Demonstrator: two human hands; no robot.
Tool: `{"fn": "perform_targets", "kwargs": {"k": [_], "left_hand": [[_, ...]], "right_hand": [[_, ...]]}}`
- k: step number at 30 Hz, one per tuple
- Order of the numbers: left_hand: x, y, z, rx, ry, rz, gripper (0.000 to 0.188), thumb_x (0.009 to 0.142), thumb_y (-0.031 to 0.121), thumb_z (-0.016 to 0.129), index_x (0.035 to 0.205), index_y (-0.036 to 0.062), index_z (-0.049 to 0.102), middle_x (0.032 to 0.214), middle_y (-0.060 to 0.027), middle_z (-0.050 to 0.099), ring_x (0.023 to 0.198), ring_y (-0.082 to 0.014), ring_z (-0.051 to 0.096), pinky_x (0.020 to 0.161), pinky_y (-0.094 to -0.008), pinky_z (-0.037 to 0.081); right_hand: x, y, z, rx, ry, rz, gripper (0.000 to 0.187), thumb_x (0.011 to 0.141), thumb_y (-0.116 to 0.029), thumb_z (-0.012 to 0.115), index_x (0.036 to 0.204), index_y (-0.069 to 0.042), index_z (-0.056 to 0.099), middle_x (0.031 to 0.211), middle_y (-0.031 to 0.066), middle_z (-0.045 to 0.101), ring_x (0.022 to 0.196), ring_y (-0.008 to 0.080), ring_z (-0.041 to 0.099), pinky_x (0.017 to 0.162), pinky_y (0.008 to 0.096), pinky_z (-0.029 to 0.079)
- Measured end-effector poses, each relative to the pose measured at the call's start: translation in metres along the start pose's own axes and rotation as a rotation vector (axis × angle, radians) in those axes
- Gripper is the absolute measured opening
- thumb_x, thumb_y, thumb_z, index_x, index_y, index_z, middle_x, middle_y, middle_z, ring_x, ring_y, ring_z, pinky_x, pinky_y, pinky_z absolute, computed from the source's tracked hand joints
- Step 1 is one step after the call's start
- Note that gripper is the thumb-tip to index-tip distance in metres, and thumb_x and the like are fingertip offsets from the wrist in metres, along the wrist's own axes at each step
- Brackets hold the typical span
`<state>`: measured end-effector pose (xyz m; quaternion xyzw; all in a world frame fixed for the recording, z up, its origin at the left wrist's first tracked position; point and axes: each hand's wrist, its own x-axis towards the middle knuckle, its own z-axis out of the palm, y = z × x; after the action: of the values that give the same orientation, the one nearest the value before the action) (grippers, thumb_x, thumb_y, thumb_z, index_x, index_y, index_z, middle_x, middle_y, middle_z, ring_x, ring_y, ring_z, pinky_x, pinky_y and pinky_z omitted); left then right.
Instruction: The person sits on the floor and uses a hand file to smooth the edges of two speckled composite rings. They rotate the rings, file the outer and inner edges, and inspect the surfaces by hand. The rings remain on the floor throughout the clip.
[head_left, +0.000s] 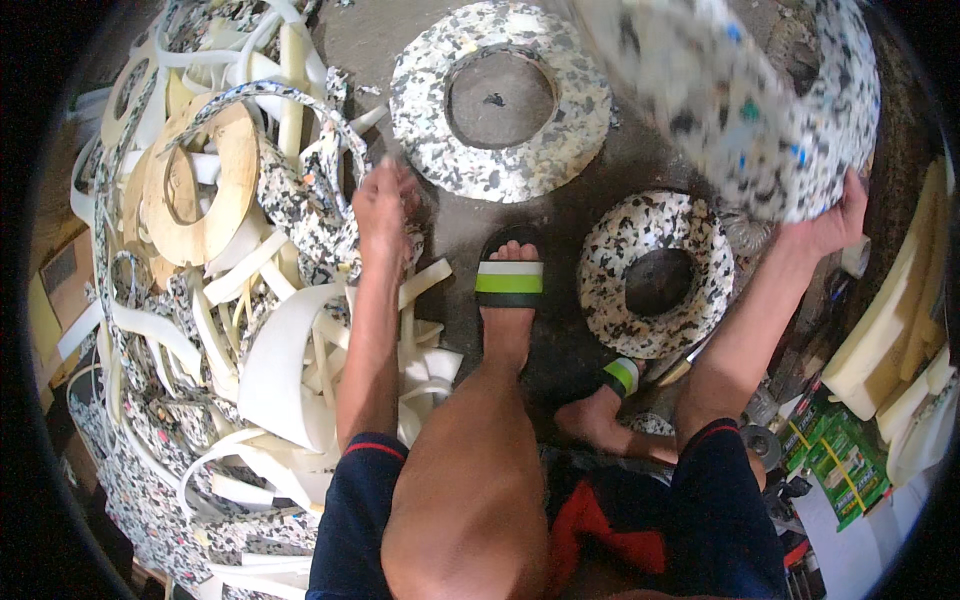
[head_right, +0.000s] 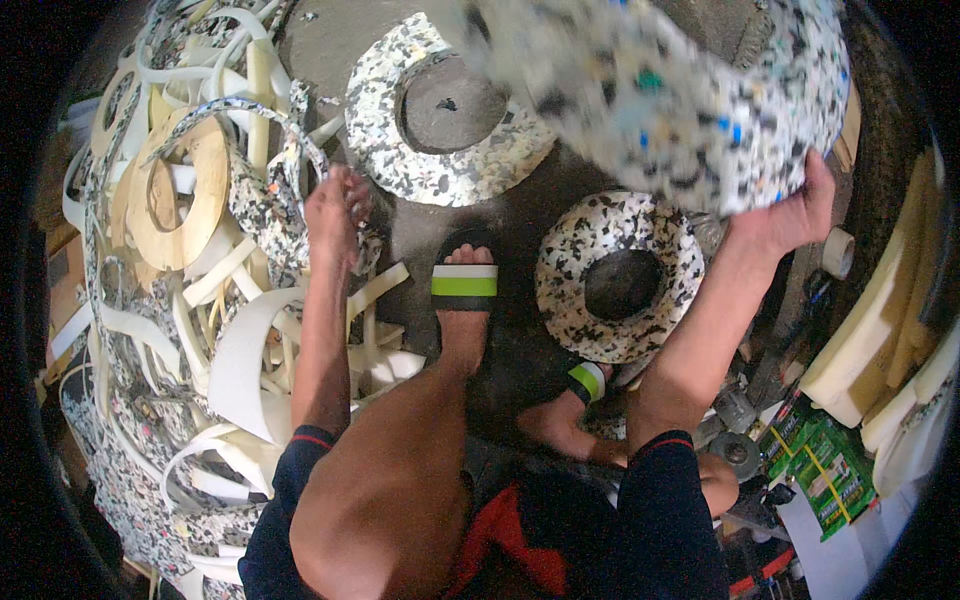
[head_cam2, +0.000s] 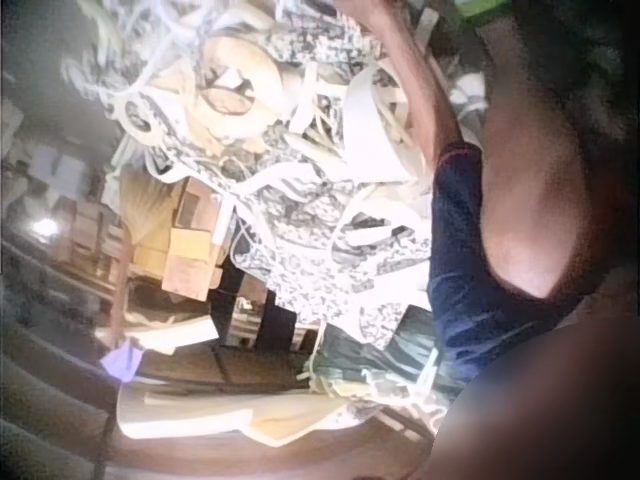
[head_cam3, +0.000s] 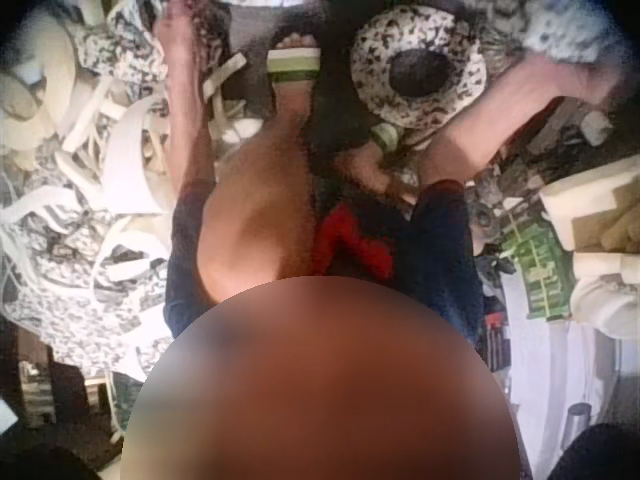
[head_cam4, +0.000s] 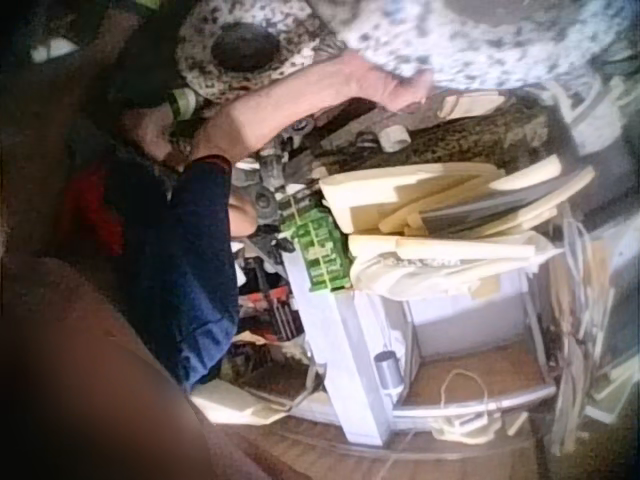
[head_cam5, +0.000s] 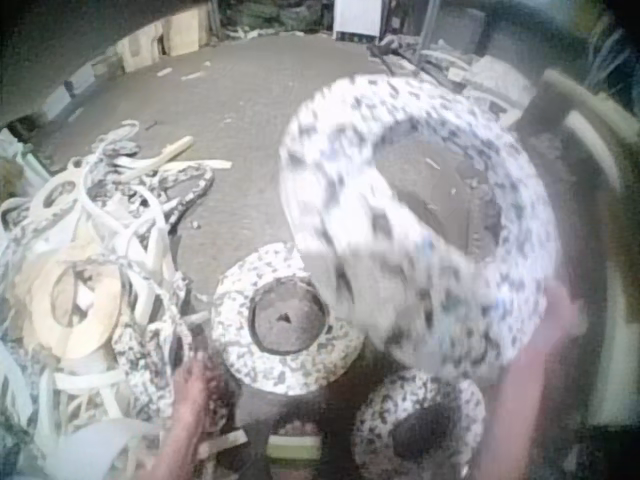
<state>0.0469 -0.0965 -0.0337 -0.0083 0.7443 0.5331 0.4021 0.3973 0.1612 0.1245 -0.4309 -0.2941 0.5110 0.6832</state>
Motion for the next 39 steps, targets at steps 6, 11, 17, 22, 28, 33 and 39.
{"fn": "perform_targets", "kwargs": {"k": [6, 11, 17, 22, 28, 33, 39], "left_hand": [[-0.021, -0.015, -0.002, -0.117, -0.033, 0.116, 0.039, 0.104, 0.037, 0.058, 0.11, -0.0006, 0.067, 0.102, -0.0113, 0.07, 0.089, -0.0164, 0.067, 0.074, -0.031, 0.056], [-0.04, 0.004, -0.005, 0.015, -0.344, 0.142, 0.048, 0.102, 0.039, 0.062, 0.123, -0.0042, 0.064, 0.111, -0.0138, 0.071, 0.098, -0.0199, 0.069, 0.084, -0.0344, 0.058], [-0.093, -0.017, 0.009, -0.102, -0.742, -0.092, 0.076, 0.092, 0.04, 0.073, 0.148, -0.0005, 0.043, 0.141, -0.0169, 0.056, 0.12, -0.0266, 0.062, 0.096, -0.039, 0.055], [-0.11, -0.023, 0.027, -0.278, -0.837, -0.374, 0.086, 0.087, 0.008, 0.076, 0.158, 0.0032, 0.027, 0.152, -0.0137, 0.045, 0.129, -0.0233, 0.054, 0.097, -0.0316, 0.052], [-0.089, -0.009, 0.028, -0.061, -0.665, -0.164, 0.072, 0.085, -0.012, 0.07, 0.15, -0.0011, 0.041, 0.136, -0.0119, 0.06, 0.12, -0.0217, 0.062, 0.101, -0.0346, 0.053], [-0.05, 0.013, 0.013, -0.082, -0.524, 0.007, 0.061, 0.086, -0.009, 0.071, 0.143, -0.0039, 0.048, 0.13, -0.0135, 0.064, 0.118, -0.0209, 0.063, 0.102, -0.0357, 0.053], [0.007, 0.051, -0.005, 0.078, -0.303, 0.077, 0.05, 0.088, 0.011, 0.076, 0.135, 0.0004, 0.06, 0.107, -0.0067, 0.073, 0.087, -0.0114, 0.068, 0.067, -0.0233, 0.054]], "right_hand": [[0.015, 0.026, -0.108, 0.023, -0.027, 0.217, 0.062, 0.086, -0.023, 0.058, 0.138, 0.009, 0.052, 0.137, 0.0223, 0.059, 0.124, 0.0369, 0.059, 0.111, 0.0486, 0.043], [0.012, 0.036, -0.187, 0.111, -0.244, 0.53, 0.064, 0.088, -0.031, 0.05, 0.138, 0.009, 0.053, 0.136, 0.0224, 0.061, 0.12, 0.0355, 0.061, 0.107, 0.0459, 0.046], [-0.002, 0.039, -0.264, 0.044, -0.359, 0.563, 0.075, 0.085, -0.03, 0.052, 0.145, 0.013, 0.04, 0.142, 0.0269, 0.053, 0.127, 0.0404, 0.057, 0.109, 0.0482, 0.045], [-0.016, 0.044, -0.294, -0.102, -0.318, 0.638, 0.086, 0.082, -0.027, 0.058, 0.152, 0.012, 0.027, 0.15, 0.0284, 0.044, 0.133, 0.044, 0.051, 0.114, 0.051, 0.04], [-0.021, 0.061, -0.231, -0.443, -0.315, 0.709, 0.072, 0.085, -0.026, 0.059, 0.144, 0.012, 0.041, 0.137, 0.0253, 0.058, 0.124, 0.0354, 0.06, 0.11, 0.0412, 0.044], [-0.045, 0.095, -0.112, -0.659, -0.23, 0.409, 0.049, 0.098, -0.023, 0.061, 0.136, 0.007, 0.057, 0.124, 0.0118, 0.068, 0.11, 0.018, 0.064, 0.101, 0.0324, 0.046], [-0.04, 0.143, -0.007, -0.914, -0.392, 0.143, 0.045, 0.096, -0.029, 0.07, 0.121, 0.009, 0.067, 0.105, 0.0072, 0.073, 0.095, 0.0102, 0.062, 0.086, 0.0254, 0.047]]}}
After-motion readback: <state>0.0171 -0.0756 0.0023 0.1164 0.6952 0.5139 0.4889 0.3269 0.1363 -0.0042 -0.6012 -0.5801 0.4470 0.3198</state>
